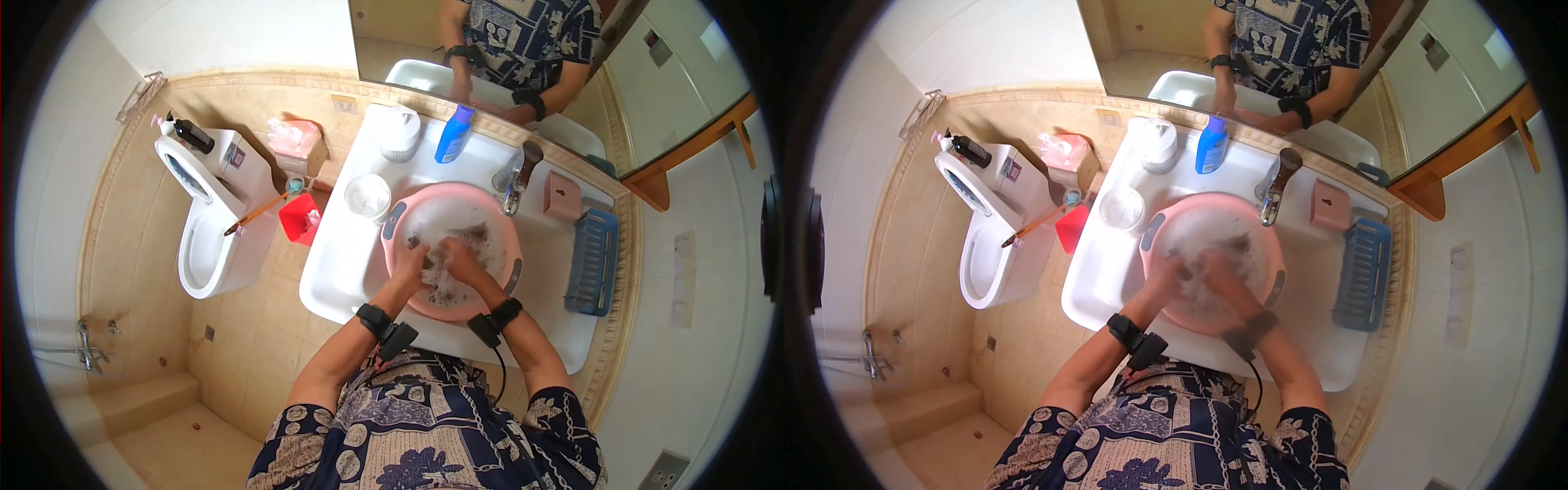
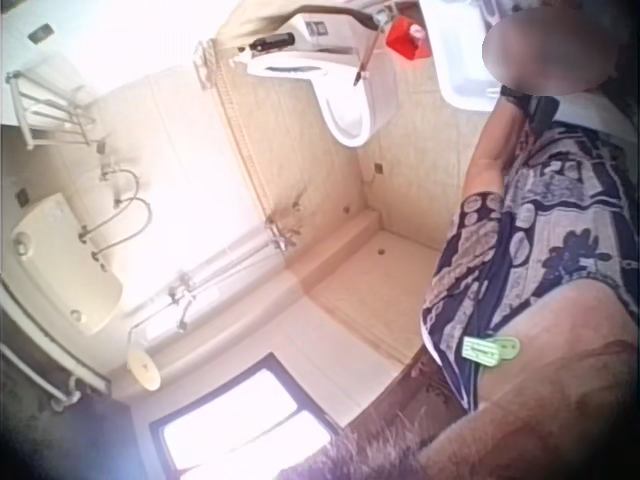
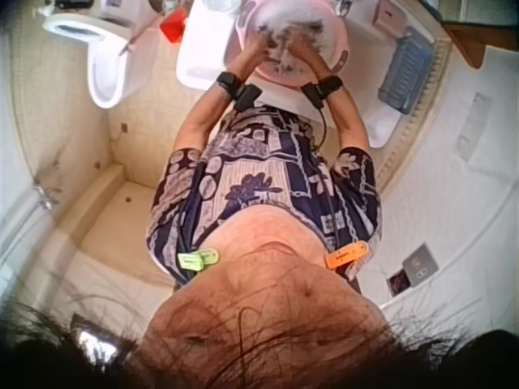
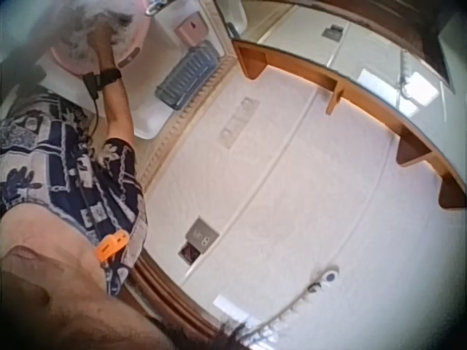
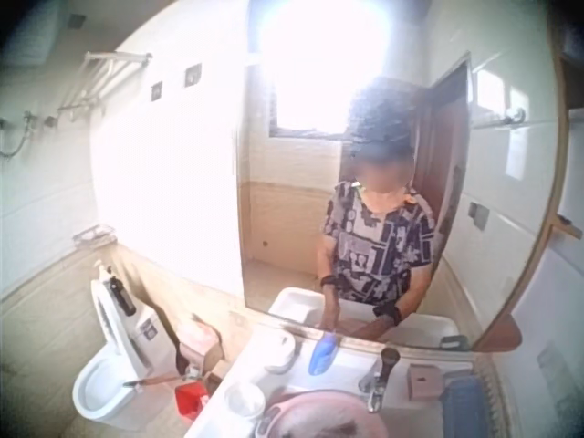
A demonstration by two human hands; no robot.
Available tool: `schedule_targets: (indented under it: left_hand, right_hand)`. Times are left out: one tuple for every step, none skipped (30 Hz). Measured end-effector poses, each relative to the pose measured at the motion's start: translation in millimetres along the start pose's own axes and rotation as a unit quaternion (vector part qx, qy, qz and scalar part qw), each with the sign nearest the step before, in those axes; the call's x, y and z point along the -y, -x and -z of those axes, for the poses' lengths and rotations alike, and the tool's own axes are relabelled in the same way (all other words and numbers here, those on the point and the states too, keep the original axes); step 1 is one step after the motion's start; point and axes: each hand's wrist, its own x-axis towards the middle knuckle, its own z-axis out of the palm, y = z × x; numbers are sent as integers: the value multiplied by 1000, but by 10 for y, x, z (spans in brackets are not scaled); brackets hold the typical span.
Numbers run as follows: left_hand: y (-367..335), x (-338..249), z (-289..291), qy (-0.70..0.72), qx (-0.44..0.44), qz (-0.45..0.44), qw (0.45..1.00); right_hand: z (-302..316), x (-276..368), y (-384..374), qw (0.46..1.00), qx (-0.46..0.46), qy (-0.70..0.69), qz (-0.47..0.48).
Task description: The recorder scrubs the bathroom wall with a cloth, then washes a plastic cup and the cloth in a basin at the sink.
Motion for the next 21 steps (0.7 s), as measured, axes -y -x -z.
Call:
schedule_targets:
  left_hand:
    - [19, -21, -30, 75, 24, 32, 996]
    - [-25, 2, -58, 78, 22, 31, 996]
    - [-100, 29, -89, 108, 52, 22, 993]
    - [-175, 55, -126, 137, 82, 12, 987]
    - [-231, 36, -217, 138, 83, 11, 987]
    - [-270, 18, -284, 169, 77, 4, 983]
    - [-302, 2, -332, 199, 71, -3, 977]
    - [-331, -13, -410, 199, 72, -4, 977]
    - [-356, -24, -476, 208, 64, -23, 976]
    - [-372, -28, -508, 216, 55, -42, 974]
    - [-324, -64, -555, 212, 59, -39, 975]
    - [-208, -134, -605, 179, 58, -42, 981]
    - [-148, -166, -653, 145, 58, -45, 987]
    - [-388, 16, -550, 150, 52, -51, 986]
    - [-835, 336, -325, 25, 10, -220, 975]
    - [-1099, 521, -230, -109, -25, -370, 922]
    - [-1005, 487, -339, -115, -8, -363, 925]
    - [-726, 347, -443, -315, -31, -460, 829]
    - [-527, 246, -470, -491, -63, -538, 682]
    - [-558, 250, -448, -492, -68, -537, 682]
    - [-597, 246, -440, -534, -58, -526, 659]
  right_hand:
    - [80, 110, 64, 992, -102, -75, 24]
    - [160, 210, 123, 966, -203, -150, 48]
    - [222, 292, 168, 967, -200, -149, 51]
    - [271, 369, 218, 933, -179, -308, 47]
    - [344, 426, 270, 875, -155, -457, 39]
    - [431, 542, 329, 875, -151, -457, 41]
    - [523, 670, 389, 880, -148, -451, 23]
    - [578, 721, 437, 884, -152, -443, 2]
    - [570, 711, 456, 884, -152, -443, 3]
    - [553, 694, 474, 877, -194, -438, 25]
    - [551, 650, 494, 868, -240, -432, 43]
    - [547, 637, 502, 867, -245, -432, 39]
    - [532, 639, 503, 856, -275, -439, 12]
    - [524, 724, 498, 847, -293, -445, -3]
    - [449, 784, 435, 851, -277, -447, 10]
    - [325, 698, 333, 871, -298, -387, 44]
    - [259, 491, 291, 884, -334, -322, 58]
    - [258, 348, 310, 880, -349, -320, 39]
    - [259, 314, 312, 896, -364, -252, 24]
    - [263, 346, 273, 910, -370, -184, 20]
    - [254, 364, 236, 911, -367, -186, 24]
